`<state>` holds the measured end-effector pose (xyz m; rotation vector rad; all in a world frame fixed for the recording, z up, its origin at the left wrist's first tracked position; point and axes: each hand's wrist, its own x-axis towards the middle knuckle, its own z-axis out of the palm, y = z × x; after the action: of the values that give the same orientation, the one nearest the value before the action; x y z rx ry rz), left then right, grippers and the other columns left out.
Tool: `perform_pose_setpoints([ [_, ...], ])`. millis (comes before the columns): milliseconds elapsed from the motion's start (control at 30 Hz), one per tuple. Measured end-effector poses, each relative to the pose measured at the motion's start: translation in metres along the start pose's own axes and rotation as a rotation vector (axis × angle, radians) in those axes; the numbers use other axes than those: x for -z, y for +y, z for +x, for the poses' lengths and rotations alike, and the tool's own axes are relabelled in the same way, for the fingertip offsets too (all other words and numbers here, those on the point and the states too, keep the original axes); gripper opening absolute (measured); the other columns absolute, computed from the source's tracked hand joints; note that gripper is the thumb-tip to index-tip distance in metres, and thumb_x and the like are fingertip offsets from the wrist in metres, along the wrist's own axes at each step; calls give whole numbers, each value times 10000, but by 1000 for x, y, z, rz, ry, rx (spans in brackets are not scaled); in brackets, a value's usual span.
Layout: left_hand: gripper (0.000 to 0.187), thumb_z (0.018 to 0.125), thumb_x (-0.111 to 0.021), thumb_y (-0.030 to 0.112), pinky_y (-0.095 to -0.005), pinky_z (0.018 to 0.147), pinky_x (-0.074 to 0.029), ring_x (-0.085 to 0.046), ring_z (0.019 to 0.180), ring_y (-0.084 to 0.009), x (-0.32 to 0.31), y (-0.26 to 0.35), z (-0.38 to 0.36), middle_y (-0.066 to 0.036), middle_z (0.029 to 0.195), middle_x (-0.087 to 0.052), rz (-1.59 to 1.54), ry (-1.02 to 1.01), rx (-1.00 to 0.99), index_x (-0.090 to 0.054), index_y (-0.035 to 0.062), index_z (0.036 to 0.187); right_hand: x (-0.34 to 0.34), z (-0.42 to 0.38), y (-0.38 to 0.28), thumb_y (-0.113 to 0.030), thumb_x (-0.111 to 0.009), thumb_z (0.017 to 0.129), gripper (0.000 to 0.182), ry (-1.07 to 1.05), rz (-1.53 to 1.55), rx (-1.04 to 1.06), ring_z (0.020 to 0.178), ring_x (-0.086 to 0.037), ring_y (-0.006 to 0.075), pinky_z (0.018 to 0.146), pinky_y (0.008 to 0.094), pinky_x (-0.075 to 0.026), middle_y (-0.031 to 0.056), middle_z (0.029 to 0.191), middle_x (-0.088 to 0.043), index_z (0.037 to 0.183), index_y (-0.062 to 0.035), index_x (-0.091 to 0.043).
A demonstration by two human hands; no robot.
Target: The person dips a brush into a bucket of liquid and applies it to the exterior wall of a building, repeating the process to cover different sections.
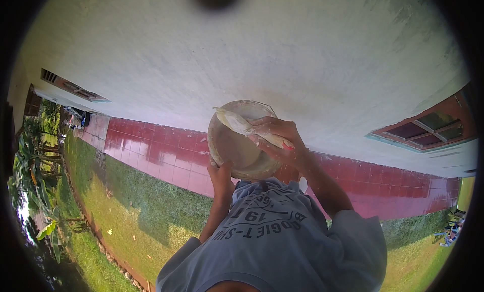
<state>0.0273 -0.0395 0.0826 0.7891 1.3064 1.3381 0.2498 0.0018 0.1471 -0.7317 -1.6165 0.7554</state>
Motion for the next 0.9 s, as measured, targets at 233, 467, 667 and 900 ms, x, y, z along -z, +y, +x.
perform_pose_setpoints([
  [233,431,794,-557,11,-294,833,-497,-609,942,-168,-1,3,-3,-107,1063,-646,31,-13,-15,-566,-81,1215,-27,-56,90,-10,-725,843,231,-291,-79,-125,947,-708,333,830,367,-548,181,1073,-707,1074,5,-708],
  [467,474,789,-555,-9,-286,830,-497,-614,946,-166,1,-7,2,-110,1114,-634,-6,8,-26,-546,-73,1258,-20,-41,58,-14,-718,859,228,-123,34,-206,1058,-701,309,912,376,-542,178,1112,-714,1084,18,-709],
  [667,480,781,-559,-16,-266,784,-492,-607,920,-148,-2,-1,3,-99,1091,-631,1,29,34,-552,-56,1260,-18,-28,8,-23,-717,876,247,52,37,-6,997,-699,274,875,369,-545,173,1114,-696,1120,16,-701],
  [900,507,762,-566,-32,-290,798,-501,-609,922,-156,7,-12,7,-82,1063,-631,-20,18,-9,-556,-48,1268,-43,-66,97,-38,-726,897,183,51,-3,-235,874,-687,163,767,311,-534,120,950,-731,1073,11,-719],
])
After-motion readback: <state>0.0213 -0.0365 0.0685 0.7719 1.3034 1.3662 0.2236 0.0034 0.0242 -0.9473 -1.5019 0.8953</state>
